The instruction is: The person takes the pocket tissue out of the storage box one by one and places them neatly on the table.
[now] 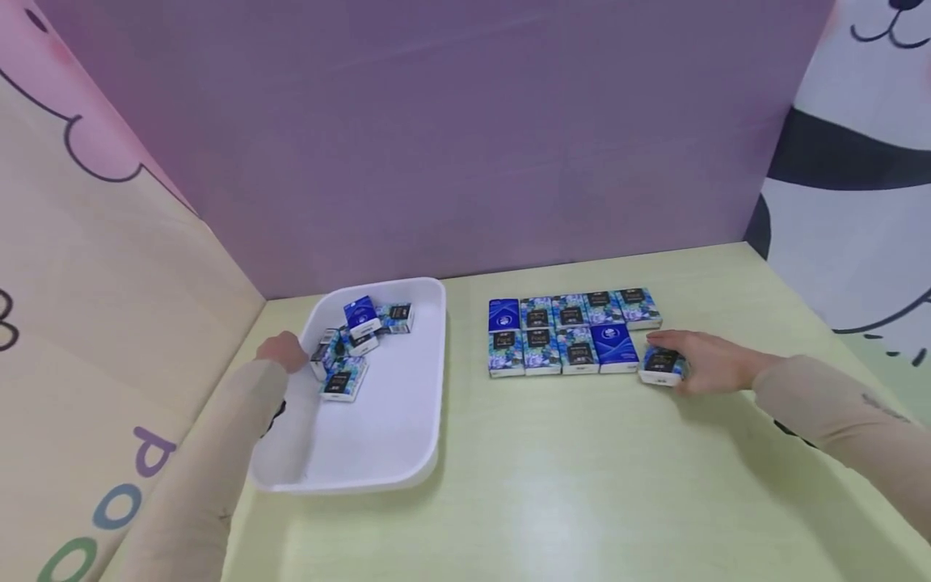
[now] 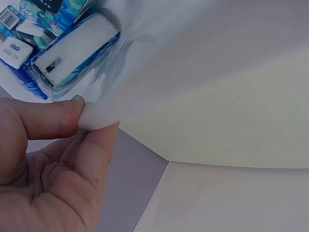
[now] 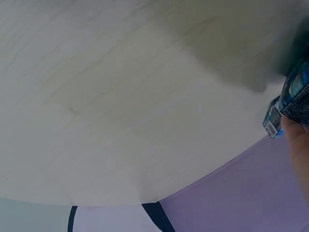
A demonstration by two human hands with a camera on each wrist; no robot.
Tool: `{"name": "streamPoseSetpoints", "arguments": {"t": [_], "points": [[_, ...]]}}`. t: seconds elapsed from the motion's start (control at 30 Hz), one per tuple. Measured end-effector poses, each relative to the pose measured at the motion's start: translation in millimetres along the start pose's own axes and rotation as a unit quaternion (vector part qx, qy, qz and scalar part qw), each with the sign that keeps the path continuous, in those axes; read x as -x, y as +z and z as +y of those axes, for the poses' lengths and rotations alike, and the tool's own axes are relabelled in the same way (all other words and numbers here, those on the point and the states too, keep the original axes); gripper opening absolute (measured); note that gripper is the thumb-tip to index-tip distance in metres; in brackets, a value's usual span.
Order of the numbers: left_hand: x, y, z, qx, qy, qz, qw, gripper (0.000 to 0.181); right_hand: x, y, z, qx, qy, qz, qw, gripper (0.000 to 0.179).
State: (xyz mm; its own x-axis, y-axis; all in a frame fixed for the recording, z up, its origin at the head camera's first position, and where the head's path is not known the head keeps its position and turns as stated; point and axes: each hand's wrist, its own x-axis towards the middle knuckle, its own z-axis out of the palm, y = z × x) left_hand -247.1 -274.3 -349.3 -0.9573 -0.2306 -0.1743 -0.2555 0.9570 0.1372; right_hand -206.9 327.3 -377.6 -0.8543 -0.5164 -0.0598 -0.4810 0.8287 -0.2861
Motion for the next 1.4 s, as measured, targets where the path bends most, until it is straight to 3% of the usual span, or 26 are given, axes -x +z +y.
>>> {"name": "streamPoseSetpoints", "arguments": {"t": [0.5,0.7,0.97,1.4], "points": [[-3.1,1.5,-0.9,-0.004,0.007,0.000,1.0000,0.032,-0.8,5,11,-0.012,-0.007,-0.015,0.9998,0.076],[-2.3,1.1,0.0,-0.005,0.010,0.003,0.9999,0.032,-5.5,9,14,0.022,-0.041,0.009,0.9989,0.070],[0.6,0.9,0.8,-0.009,0.006,0.003,0.9999,0.032,-11.7,8,11,0.035,-0.051,0.041,0.9972,0.061],[4.2,-1.6,4.4,-0.006,-0.003,0.002,1.0000,0.033,-16.6,6,5,0.036,-0.022,0.023,0.9988,0.060]]}}
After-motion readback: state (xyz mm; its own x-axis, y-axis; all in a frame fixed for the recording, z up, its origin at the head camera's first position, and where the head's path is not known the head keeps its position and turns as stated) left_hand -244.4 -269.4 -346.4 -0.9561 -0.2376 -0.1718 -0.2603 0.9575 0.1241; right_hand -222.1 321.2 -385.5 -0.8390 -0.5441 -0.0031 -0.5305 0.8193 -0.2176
